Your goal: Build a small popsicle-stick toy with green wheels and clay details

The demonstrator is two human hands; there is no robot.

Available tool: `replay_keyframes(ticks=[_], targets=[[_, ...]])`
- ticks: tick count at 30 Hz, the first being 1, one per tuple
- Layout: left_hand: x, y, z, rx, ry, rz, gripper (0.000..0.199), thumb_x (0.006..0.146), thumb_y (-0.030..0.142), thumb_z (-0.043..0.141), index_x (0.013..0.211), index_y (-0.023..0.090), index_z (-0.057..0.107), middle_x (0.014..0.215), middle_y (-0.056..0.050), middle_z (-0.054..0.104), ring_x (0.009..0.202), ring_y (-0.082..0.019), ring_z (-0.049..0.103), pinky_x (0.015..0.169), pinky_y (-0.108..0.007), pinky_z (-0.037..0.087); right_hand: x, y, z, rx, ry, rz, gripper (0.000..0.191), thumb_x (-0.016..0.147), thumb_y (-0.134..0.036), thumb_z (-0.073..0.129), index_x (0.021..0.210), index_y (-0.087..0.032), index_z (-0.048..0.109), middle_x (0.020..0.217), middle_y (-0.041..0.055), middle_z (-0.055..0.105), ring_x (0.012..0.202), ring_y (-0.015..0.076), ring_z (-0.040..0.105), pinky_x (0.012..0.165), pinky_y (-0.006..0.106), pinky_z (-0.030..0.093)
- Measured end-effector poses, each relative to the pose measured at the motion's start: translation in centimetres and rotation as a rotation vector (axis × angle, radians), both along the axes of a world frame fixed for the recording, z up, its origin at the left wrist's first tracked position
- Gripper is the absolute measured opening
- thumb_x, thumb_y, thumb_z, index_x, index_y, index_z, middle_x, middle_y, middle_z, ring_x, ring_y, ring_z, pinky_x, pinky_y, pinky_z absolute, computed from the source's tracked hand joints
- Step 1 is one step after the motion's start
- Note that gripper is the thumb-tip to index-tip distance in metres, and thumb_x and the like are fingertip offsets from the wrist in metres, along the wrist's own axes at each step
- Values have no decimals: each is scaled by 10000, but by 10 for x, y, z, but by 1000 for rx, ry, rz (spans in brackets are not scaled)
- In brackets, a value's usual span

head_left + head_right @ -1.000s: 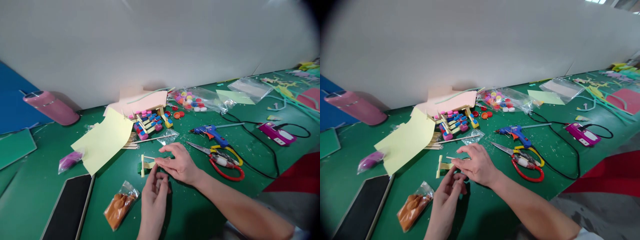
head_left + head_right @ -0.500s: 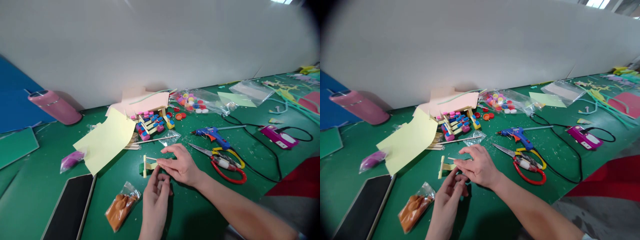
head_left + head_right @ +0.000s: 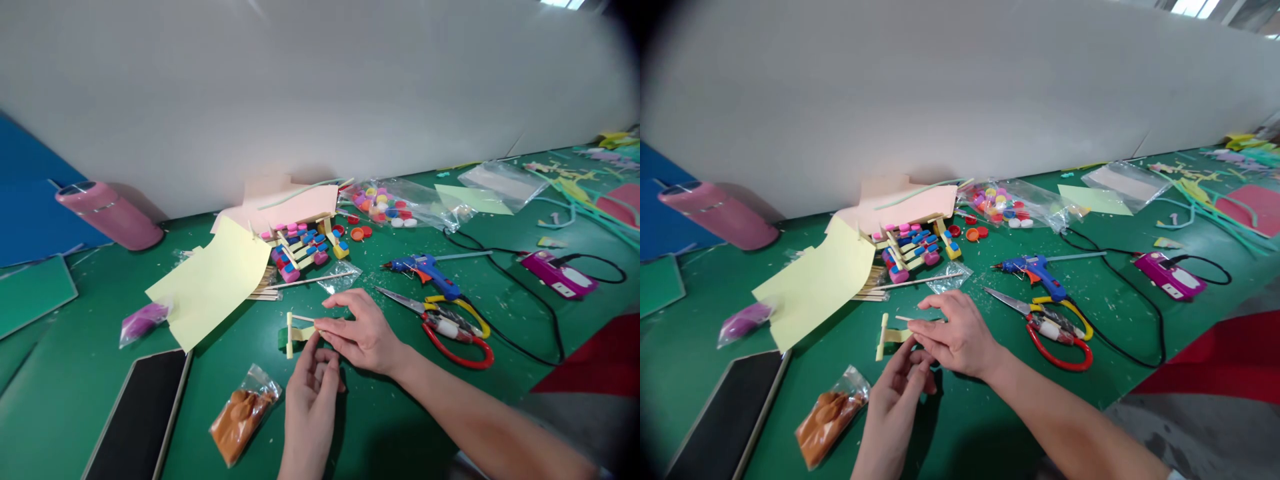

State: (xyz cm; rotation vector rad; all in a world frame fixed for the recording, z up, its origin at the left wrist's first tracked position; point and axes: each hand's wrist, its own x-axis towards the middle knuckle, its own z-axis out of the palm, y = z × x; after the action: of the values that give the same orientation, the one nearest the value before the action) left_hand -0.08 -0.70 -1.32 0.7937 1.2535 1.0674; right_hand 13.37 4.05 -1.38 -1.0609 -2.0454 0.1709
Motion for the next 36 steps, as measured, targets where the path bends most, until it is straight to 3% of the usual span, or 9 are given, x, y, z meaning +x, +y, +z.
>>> replay_keyframes(ticks=[23,29,32,36], targets=[[1,3,0,-5,9,-2,478,698,294,654,1137,153,529,730,19,607,498,-74,520,491,-201,433,1,0,1,-9,8,22,205,819,-217,542,979,-253,666,1109,65,528,978,218,490,819,399,441],[1,1,0,2,4,-10,535,710,324,642,1180,124,484,719,12,603,488,-76,511,490,-205,432,4,-1,4,-99,258,-61,391,807,-180,527,1195,-227,517,1140,78,486,1040,208,482,866,365,436],[1,1,-2,14,-1,-16,527,720,322,635,1187,131,482,728,9,603,495,-75,512,495,-203,433,5,0,4,-137,254,-71,458,802,-182,529,1253,-207,452,1138,92,489,1069,216,467,910,381,412],[1,2,-4,40,11,-26,468,736,311,620,1165,158,514,714,20,590,499,-74,511,490,-195,432,1,1,3,-194,194,-32,407,743,-243,621,1142,-190,556,1148,101,481,1070,235,462,902,379,415]])
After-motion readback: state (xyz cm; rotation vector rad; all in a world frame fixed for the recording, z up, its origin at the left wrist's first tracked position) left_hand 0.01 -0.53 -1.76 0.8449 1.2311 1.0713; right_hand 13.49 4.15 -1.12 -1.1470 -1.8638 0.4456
